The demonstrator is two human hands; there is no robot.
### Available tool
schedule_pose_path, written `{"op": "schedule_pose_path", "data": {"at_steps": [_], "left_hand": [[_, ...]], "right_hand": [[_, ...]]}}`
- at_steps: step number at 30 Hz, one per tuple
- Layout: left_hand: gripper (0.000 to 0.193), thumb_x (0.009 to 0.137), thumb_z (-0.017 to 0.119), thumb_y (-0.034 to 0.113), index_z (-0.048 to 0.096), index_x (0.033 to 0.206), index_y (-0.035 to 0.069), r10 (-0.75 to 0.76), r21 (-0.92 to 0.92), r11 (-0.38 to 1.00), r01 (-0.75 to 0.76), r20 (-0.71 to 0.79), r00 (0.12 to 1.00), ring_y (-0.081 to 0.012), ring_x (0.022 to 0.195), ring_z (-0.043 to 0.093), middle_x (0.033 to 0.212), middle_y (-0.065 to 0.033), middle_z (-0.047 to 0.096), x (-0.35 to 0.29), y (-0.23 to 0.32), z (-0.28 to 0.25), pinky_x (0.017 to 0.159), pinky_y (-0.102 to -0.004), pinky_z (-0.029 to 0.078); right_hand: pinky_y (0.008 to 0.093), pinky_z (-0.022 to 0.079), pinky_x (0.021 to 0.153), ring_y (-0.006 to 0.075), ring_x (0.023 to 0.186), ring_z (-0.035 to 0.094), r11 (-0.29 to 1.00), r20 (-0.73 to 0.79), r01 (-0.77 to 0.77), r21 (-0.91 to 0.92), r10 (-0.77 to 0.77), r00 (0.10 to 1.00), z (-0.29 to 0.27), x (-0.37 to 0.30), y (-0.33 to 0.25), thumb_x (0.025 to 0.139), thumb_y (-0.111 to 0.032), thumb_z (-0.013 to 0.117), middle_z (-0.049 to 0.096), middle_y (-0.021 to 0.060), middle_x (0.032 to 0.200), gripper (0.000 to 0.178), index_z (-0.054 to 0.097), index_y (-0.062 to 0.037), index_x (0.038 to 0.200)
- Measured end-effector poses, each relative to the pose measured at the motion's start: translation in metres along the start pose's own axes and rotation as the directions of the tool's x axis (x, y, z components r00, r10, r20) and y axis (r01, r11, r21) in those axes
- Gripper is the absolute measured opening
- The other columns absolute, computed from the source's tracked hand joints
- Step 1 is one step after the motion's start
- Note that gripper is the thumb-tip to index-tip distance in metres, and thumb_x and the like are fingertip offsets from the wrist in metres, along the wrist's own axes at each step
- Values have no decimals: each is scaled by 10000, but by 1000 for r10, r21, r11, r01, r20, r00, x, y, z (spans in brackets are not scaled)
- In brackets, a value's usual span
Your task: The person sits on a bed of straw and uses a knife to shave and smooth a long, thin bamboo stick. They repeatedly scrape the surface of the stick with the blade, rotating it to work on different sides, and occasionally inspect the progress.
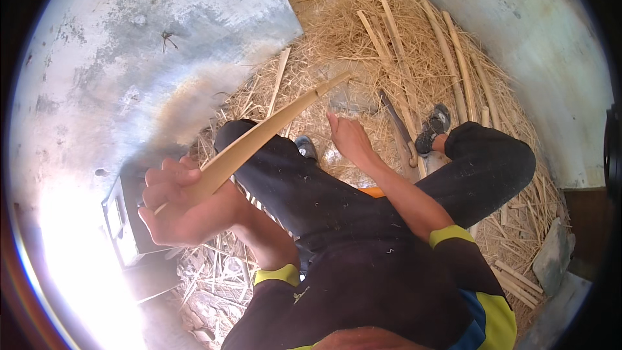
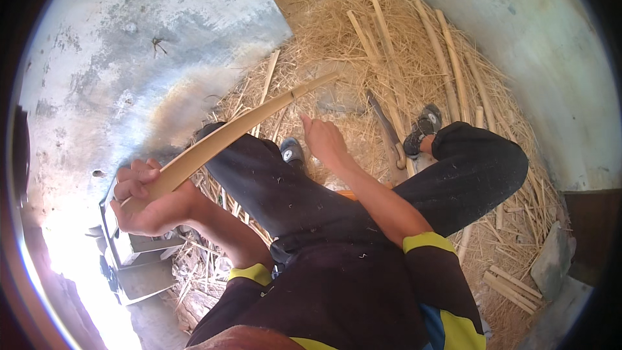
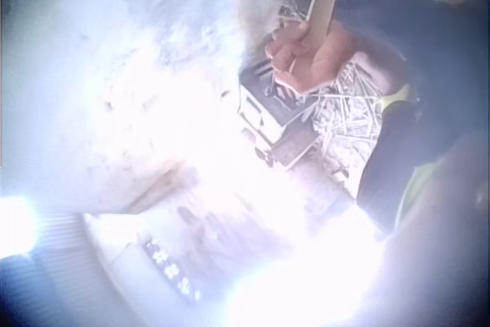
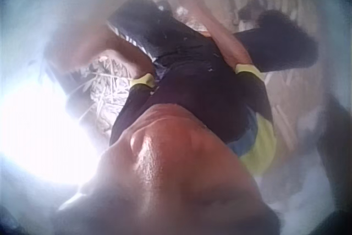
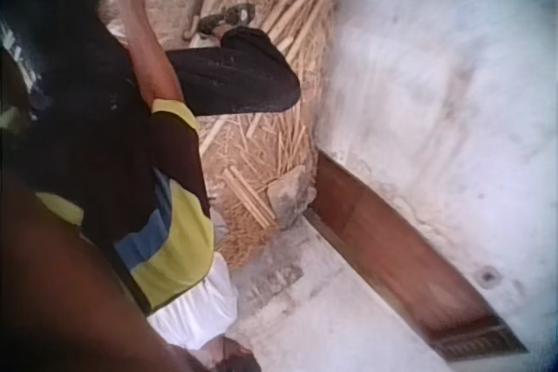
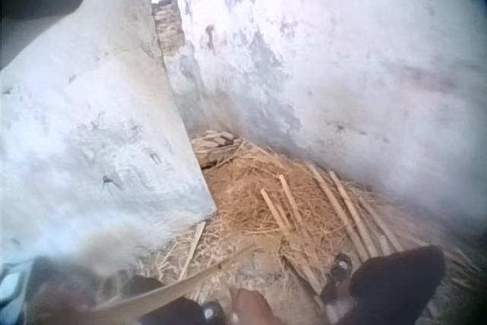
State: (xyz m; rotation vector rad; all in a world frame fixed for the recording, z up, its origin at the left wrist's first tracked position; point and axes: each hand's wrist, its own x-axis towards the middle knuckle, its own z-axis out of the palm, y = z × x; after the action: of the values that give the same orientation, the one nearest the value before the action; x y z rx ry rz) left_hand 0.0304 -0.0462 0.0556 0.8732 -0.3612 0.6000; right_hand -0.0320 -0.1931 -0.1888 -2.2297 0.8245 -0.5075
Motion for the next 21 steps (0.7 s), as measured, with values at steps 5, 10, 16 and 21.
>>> {"op": "schedule_pose_path", "data": {"at_steps": [5, 10, 16, 21], "left_hand": [[421, 834, 372, 357, 315, 499, 109, 8, 14, 1000, -7, -36, 999, -134, 520, 283, 551, -35, 279, -2, 0, 0, 484, -266, 227], [425, 837, 379, 351, 324, 501, 96, 73, 97, 993, -69, -40, 997, -144, 522, 289, 544, -43, 272, -7, -1, 4, 469, -262, 213], [368, 784, 413, 322, 275, 494, 142, 121, 96, 989, -114, -61, 991, -114, 463, 240, 507, -15, 280, -11, 0, 10, 442, -245, 170], [325, 751, 407, 291, 299, 486, 136, 199, 157, 969, -191, -41, 979, -116, 456, 247, 502, -15, 280, -8, -3, 12, 434, -246, 166]], "right_hand": [[481, 477, 547, 427, 543, 581, 989, -16, -29, 147, 32, 999, -20, -14, -29, 996, -319, 368, 585, 242, 598, 453, 596, 29, 818], [485, 478, 554, 434, 552, 581, 966, -50, 92, 242, -82, 995, -36, -11, -63, 997, -325, 367, 570, 250, 577, 478, 584, 22, 750], [501, 483, 619, 441, 628, 596, 973, 86, -80, 218, 62, 994, -29, 9, -33, 1005, -359, 326, 564, 283, 600, 542, 614, 43, 783], [514, 463, 611, 442, 601, 581, 980, 47, -59, 190, 51, 998, -16, 15, -17, 1005, -354, 332, 563, 284, 603, 534, 601, 41, 766]]}}
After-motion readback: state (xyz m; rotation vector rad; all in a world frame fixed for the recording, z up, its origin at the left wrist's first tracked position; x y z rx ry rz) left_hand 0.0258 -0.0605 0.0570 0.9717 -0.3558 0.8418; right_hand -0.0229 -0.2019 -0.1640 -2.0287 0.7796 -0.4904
